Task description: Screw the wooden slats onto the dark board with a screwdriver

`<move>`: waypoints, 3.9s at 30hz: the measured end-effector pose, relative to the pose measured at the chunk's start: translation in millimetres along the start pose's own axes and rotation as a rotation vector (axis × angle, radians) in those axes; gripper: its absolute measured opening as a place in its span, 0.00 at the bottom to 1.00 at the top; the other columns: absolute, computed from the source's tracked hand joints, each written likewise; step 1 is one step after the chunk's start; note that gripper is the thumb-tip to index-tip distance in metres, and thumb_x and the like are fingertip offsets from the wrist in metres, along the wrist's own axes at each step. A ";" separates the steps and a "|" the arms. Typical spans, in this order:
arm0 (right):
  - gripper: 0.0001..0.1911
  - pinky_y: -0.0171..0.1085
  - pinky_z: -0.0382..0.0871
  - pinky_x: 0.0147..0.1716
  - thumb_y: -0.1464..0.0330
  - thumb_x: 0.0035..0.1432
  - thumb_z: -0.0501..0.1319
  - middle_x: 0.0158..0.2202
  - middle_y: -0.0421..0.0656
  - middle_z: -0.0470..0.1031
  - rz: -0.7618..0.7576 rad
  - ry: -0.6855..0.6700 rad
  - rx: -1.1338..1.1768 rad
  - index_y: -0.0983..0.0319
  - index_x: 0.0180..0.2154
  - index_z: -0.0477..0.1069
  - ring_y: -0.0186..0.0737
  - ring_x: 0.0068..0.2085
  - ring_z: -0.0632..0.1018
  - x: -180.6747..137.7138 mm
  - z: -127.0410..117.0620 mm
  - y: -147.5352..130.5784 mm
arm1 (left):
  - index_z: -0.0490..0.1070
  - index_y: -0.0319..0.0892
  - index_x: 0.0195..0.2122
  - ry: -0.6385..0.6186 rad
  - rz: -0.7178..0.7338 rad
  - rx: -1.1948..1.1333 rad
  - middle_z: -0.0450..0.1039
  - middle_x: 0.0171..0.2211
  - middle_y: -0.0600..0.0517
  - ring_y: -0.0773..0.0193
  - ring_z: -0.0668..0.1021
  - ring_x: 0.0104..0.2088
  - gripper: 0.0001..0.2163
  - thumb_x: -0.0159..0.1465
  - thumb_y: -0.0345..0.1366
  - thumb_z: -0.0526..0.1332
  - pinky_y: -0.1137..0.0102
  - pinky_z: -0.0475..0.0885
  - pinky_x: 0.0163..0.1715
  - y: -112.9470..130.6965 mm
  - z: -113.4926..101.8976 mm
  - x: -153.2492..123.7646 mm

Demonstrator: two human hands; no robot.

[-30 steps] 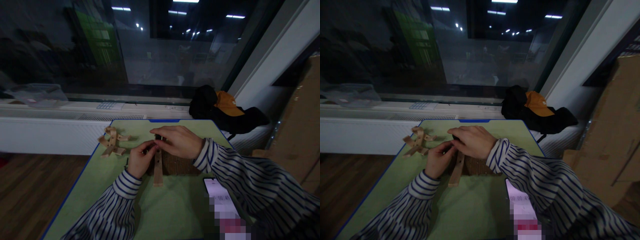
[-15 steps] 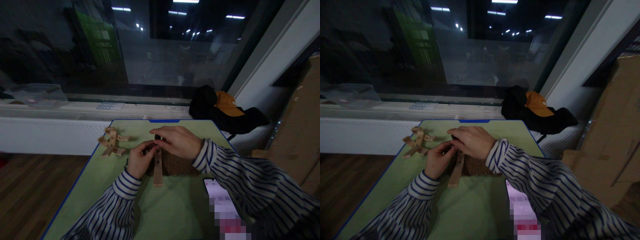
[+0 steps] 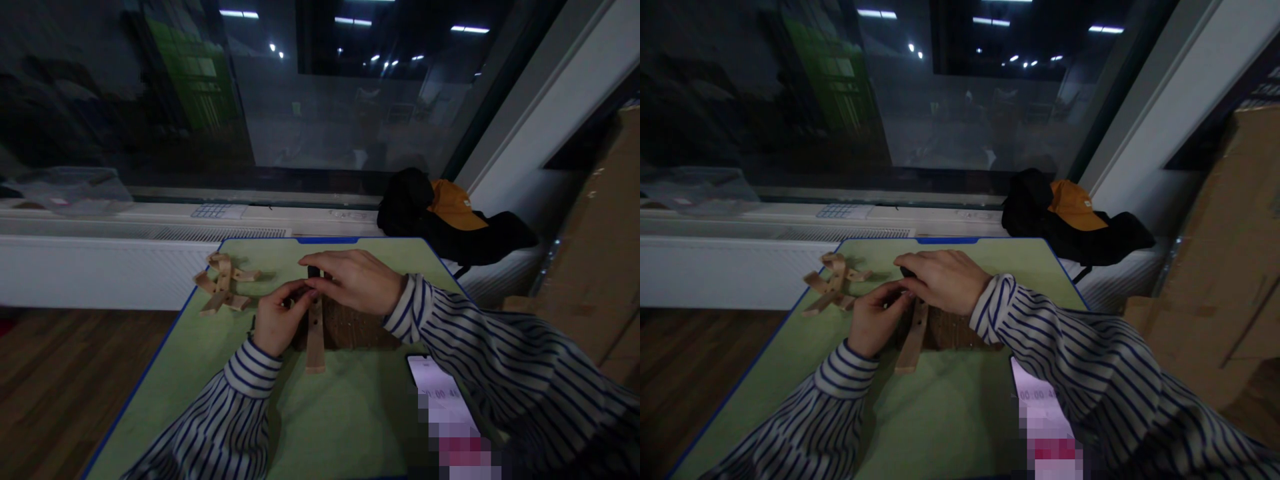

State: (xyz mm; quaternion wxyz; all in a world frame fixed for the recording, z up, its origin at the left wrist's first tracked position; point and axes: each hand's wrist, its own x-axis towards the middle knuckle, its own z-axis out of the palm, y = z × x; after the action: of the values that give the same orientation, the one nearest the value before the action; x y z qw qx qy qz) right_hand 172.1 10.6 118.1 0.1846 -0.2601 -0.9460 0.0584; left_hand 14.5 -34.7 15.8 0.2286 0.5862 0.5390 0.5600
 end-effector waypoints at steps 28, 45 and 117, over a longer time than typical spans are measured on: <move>0.21 0.37 0.68 0.39 0.67 0.62 0.53 0.47 0.47 0.74 -0.024 -0.029 0.022 0.65 0.55 0.63 0.38 0.40 0.76 0.6 -2.4 -2.1 | 0.77 0.40 0.37 -0.019 -0.008 0.028 0.80 0.31 0.50 0.63 0.78 0.29 0.11 0.57 0.39 0.62 0.71 0.74 0.33 -1.0 -0.7 -0.3; 0.20 0.38 0.68 0.38 0.67 0.62 0.53 0.47 0.47 0.74 -0.010 -0.009 0.016 0.65 0.55 0.63 0.39 0.39 0.76 2.3 1.1 -0.9 | 0.77 0.40 0.37 -0.015 -0.030 0.043 0.80 0.31 0.50 0.63 0.78 0.29 0.10 0.57 0.38 0.62 0.70 0.74 0.33 -1.7 -0.8 0.1; 0.20 0.35 0.66 0.37 0.68 0.61 0.54 0.46 0.44 0.74 -0.022 -0.015 0.060 0.62 0.55 0.62 0.36 0.38 0.75 1.6 5.6 5.1 | 0.77 0.40 0.39 -0.032 -0.026 -0.006 0.80 0.33 0.51 0.63 0.79 0.32 0.11 0.58 0.39 0.62 0.71 0.74 0.35 -3.4 -0.1 -0.1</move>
State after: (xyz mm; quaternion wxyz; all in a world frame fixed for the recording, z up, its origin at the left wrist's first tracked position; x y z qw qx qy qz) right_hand 171.1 15.7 112.3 0.1859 -0.2435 -0.9480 0.0866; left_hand 13.2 -33.8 12.8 0.2464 0.5874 0.5412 0.5489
